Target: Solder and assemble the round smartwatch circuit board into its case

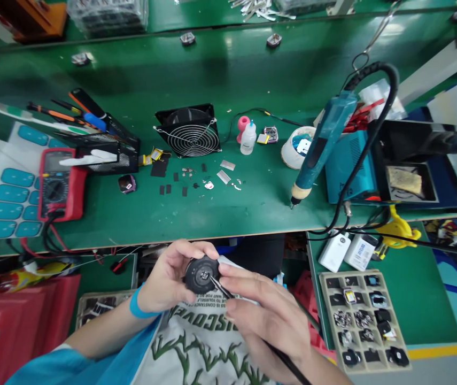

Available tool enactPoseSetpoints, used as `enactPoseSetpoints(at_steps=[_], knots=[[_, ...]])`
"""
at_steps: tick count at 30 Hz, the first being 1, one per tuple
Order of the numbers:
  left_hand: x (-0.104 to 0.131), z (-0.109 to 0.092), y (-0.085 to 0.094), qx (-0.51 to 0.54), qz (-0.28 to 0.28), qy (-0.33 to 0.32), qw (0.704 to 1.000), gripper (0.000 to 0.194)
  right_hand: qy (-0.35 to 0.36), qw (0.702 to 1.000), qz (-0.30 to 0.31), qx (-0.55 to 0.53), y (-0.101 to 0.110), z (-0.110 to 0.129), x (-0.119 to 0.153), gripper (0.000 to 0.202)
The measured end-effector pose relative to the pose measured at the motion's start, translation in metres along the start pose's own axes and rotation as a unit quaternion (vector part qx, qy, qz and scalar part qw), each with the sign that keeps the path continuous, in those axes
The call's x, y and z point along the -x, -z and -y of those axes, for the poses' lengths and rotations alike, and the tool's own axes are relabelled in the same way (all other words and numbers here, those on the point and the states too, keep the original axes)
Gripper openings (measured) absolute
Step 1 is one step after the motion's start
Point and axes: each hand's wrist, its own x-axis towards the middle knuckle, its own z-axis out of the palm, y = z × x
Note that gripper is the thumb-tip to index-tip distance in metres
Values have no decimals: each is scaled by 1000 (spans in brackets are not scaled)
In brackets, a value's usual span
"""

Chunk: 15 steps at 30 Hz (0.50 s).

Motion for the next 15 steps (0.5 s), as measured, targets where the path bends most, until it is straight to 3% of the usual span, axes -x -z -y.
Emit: enactPoseSetpoints(at_steps=[15], knots=[[1, 0, -2, -17, -2, 4, 1000, 45, 7, 999, -17, 50, 0, -3, 0, 27]])
